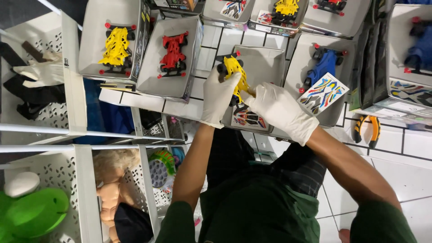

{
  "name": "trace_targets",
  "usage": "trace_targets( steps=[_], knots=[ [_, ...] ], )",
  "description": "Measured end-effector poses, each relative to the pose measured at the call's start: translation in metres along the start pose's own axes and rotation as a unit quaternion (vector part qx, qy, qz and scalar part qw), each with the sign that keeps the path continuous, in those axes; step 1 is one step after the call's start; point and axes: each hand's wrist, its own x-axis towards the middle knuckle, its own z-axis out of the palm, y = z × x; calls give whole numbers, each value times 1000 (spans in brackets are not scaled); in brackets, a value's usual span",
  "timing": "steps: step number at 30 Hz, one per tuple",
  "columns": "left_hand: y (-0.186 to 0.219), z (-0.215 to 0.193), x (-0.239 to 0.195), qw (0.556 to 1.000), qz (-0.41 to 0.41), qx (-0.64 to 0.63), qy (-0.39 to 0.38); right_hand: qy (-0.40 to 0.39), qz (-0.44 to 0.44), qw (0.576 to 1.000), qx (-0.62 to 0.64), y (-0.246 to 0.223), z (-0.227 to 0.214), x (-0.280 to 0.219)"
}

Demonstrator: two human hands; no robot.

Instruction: Assembling a mini 4WD toy car by fitting plastic components together and using side cutters to trim parts.

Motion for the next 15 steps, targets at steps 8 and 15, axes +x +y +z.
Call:
trace_targets(
  steps=[8,15],
  knots=[
    [3,-2,-2,1000,5,-4,-25,-91,-1,987,133,15,52,-33],
    [3,-18,-7,998,-1,-59,-5,-280,68,956,60,18,3,-7]
  ],
)
